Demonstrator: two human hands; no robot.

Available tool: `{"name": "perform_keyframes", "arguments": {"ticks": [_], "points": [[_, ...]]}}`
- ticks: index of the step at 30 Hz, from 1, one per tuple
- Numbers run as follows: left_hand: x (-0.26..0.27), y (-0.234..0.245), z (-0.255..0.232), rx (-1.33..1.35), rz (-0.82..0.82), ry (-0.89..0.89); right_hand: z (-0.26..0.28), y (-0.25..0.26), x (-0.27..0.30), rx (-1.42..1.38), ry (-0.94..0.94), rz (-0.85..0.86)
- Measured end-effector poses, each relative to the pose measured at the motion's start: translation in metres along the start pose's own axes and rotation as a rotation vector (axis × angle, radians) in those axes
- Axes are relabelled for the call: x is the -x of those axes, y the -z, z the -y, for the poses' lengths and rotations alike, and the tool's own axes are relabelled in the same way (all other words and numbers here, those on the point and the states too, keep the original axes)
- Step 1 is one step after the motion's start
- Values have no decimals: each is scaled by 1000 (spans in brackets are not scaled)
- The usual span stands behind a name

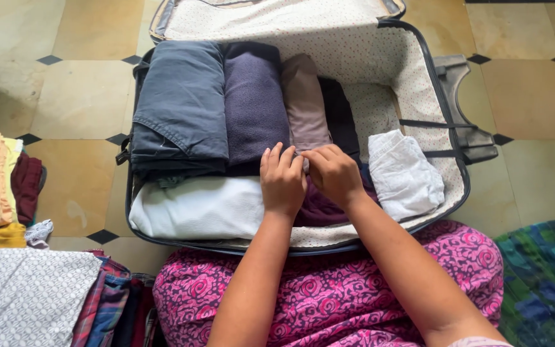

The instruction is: Packing various items of clothing into a suitcase by rolling or folding them.

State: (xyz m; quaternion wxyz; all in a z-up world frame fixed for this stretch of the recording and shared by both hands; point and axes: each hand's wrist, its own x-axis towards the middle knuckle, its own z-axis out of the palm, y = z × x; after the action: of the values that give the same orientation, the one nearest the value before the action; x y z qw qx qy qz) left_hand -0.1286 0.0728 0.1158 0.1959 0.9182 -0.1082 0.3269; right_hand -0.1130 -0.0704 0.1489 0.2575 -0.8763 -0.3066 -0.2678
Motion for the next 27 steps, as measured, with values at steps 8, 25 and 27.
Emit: {"name": "perform_keyframes", "arguments": {"ticks": [8,25,27], "points": [[-10,32,-4,153,-213,76,26,5,-17,62,77,-139],[126,309,109,11,-395,253,298,-66,-53,-347,442,-74],[158,345,107,-54,-398,304,335,-71,-51,-423,514,-39]]}}
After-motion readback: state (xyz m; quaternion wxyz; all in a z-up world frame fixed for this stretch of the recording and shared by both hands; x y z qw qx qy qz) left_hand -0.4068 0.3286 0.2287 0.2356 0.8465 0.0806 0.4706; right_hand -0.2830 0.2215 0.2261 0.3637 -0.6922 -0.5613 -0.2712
